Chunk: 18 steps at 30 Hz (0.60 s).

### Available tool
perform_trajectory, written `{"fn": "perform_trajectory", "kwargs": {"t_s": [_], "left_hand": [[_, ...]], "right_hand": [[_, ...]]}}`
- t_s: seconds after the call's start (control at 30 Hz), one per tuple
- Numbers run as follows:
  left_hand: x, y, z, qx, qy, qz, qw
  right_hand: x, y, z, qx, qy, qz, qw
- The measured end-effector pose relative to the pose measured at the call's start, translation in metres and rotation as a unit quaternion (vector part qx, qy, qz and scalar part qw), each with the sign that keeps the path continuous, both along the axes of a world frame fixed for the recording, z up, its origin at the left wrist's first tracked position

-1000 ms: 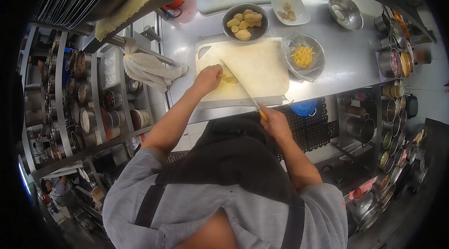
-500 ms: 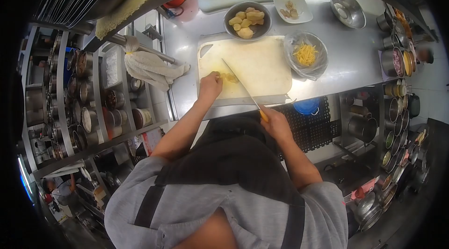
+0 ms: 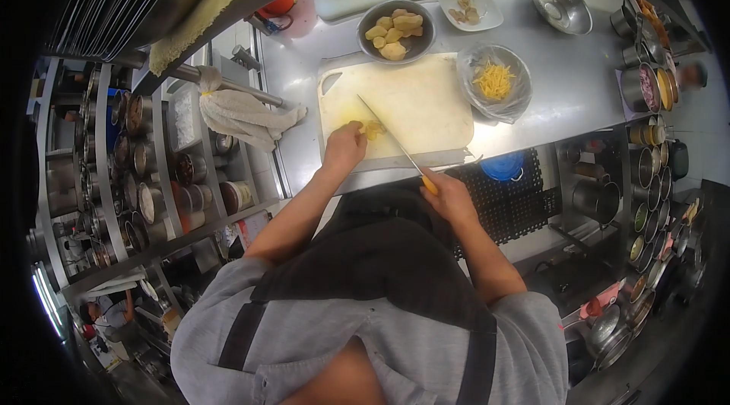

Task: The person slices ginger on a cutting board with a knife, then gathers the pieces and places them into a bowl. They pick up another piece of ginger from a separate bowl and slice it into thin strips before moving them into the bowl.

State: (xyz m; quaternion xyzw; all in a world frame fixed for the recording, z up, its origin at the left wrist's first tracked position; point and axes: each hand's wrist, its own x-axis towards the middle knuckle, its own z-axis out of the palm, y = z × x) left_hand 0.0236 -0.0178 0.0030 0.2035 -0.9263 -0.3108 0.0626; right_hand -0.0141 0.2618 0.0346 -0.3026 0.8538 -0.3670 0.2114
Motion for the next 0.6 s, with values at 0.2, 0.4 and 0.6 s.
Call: {"fn": "perform_trajectory", "kwargs": {"t_s": [0.2, 0.4, 0.6], "left_hand": [[-0.014, 0.003, -0.003, -0.024, 0.091, -0.087, 0.992], [-0.016, -0.001, -0.004, -0.007, 0.128, -0.127, 0.984], [-0.016, -0.003, -0.007, -0.006, 0.124, -0.112, 0.986]], "right_hand": [[-0.002, -0.006, 0.006, 0.039, -0.050, -0.030, 0.998], [-0.009, -0.005, 0.010, 0.027, -0.075, -0.023, 0.997], [-0.020, -0.011, 0.016, 0.025, -0.076, -0.014, 0.997]]}}
